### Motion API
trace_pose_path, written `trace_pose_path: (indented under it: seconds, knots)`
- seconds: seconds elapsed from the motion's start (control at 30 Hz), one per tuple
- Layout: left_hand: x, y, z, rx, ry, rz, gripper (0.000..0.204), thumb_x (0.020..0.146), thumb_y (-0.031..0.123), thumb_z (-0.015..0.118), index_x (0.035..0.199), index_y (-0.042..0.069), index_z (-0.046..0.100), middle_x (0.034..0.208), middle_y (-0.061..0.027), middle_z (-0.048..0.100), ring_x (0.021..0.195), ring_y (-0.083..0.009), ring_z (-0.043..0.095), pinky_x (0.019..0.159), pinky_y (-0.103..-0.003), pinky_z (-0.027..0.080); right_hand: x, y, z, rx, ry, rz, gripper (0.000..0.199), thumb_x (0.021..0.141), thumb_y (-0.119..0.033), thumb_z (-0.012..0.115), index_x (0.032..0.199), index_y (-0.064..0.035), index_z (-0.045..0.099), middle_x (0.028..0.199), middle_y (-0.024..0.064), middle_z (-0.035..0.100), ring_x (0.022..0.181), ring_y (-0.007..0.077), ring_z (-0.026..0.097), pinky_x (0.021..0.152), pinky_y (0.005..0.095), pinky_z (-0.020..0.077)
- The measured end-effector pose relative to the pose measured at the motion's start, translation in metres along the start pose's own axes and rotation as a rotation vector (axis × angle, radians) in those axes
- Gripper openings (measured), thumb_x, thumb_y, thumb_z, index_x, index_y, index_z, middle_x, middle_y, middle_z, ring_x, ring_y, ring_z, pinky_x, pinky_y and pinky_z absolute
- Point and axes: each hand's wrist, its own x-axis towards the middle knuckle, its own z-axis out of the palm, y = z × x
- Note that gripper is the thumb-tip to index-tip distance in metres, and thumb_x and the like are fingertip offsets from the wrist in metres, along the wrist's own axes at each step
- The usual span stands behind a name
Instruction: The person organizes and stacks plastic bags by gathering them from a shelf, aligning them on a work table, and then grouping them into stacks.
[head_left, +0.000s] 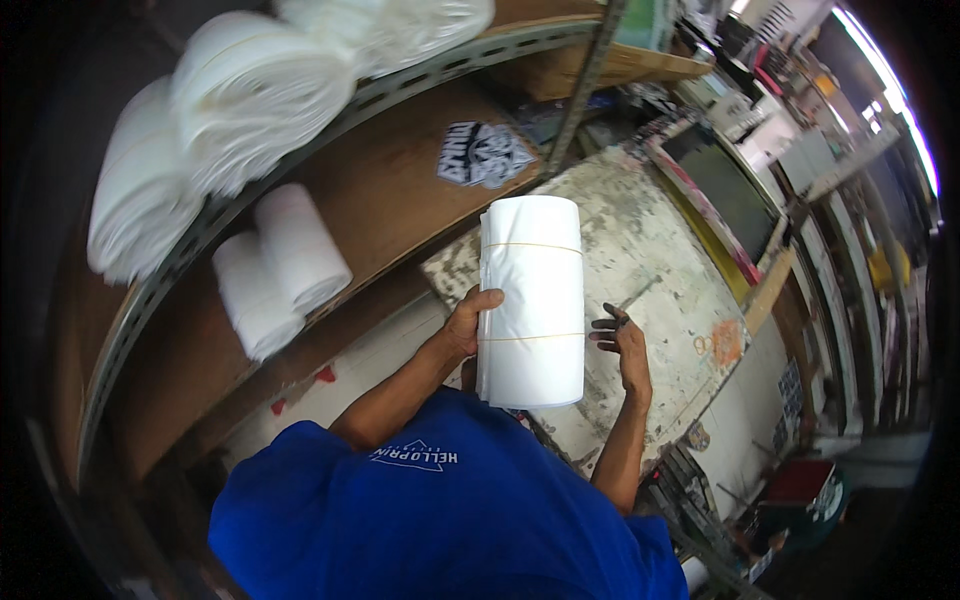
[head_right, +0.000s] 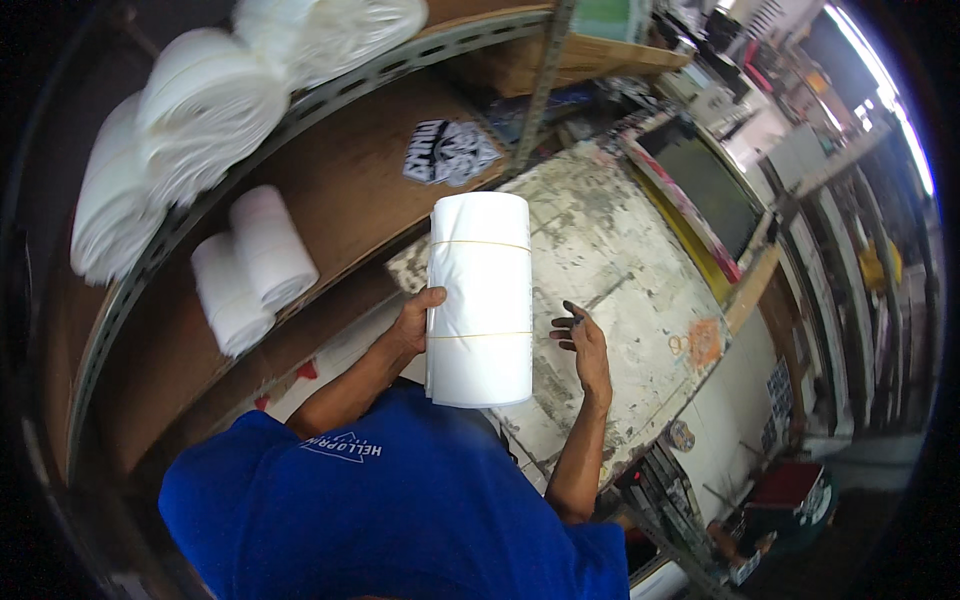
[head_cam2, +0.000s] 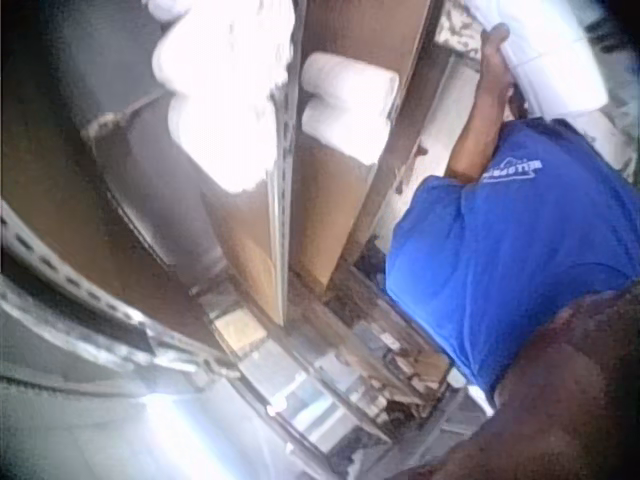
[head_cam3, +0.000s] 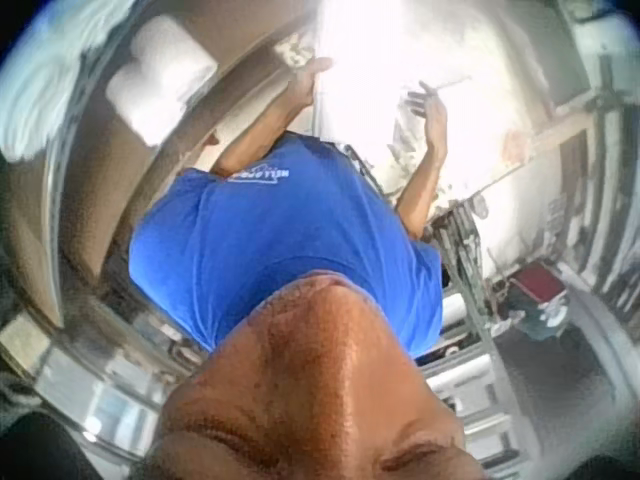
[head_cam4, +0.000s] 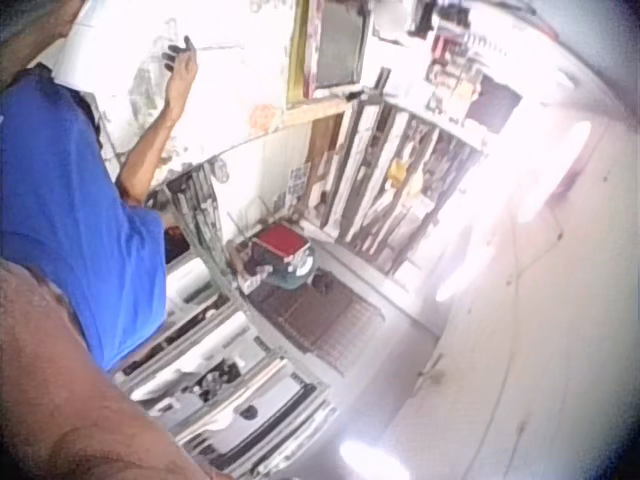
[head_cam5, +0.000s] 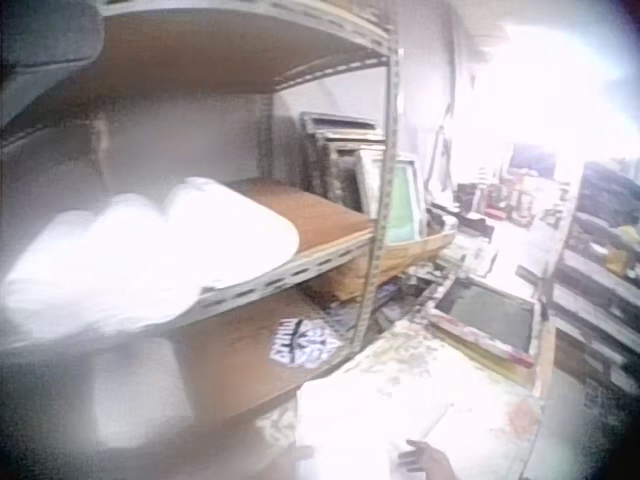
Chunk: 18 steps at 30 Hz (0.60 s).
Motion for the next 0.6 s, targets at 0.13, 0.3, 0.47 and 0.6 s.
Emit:
trace_pose_path:
  seconds: [0.13, 0.3, 0.47, 0.6]
  knots:
    - [-0.098, -0.01, -0.02, -0.194, 0.067, 0.111, 0.07, 0.078, 0.032, 0.073, 0.134, -0.002, 0.048, 0.12, -0.02, 0.063, 0.105, -0.0323, 0.066, 0.095, -0.046, 0.053, -0.042, 0.047, 0.037, -0.105, -0.077, 0.061, 0.056, 0.097, -0.034, 0.054, 0.137, 0.0042, 0.049, 0.127, 0.0211, 0.06, 0.114, 0.0285, 0.058, 0.098, 0.0373, 0.0439]
    - [-0.217, -0.002, -0.022, -0.243, 0.289, 0.321, 0.073, 0.078, 0.033, 0.072, 0.136, -0.002, 0.046, 0.121, -0.0205, 0.062, 0.11, -0.0348, 0.063, 0.1, -0.048, 0.049, -0.107, 0.105, 0.062, -0.283, -0.023, -0.005, 0.054, 0.096, -0.029, 0.058, 0.134, 0.0083, 0.05, 0.132, 0.0238, 0.056, 0.119, 0.0293, 0.054, 0.102, 0.0377, 0.0404]
    - [-0.326, 0.034, -0.033, -0.092, 0.571, 0.589, 0.079, 0.074, 0.036, 0.073, 0.137, -0.002, 0.045, 0.125, -0.0212, 0.06, 0.114, -0.0368, 0.059, 0.103, -0.049, 0.046, -0.157, 0.107, 0.08, -0.081, 0.055, 0.063, 0.035, 0.097, -0.008, 0.054, 0.128, 0.0086, 0.055, 0.124, 0.0188, 0.061, 0.111, 0.0252, 0.059, 0.096, 0.0326, 0.0443]
    - [-0.393, 0.089, -0.056, 0.059, 0.738, 0.776, 0.079, 0.074, 0.034, 0.071, 0.138, -0.003, 0.043, 0.125, -0.0219, 0.058, 0.114, -0.0368, 0.059, 0.103, -0.049, 0.046, -0.181, 0.127, 0.094, -0.092, 0.174, 0.031, 0.036, 0.097, -0.01, 0.056, 0.129, 0.0067, 0.054, 0.122, 0.0174, 0.061, 0.105, 0.0237, 0.06, 0.09, 0.0341, 0.0492]
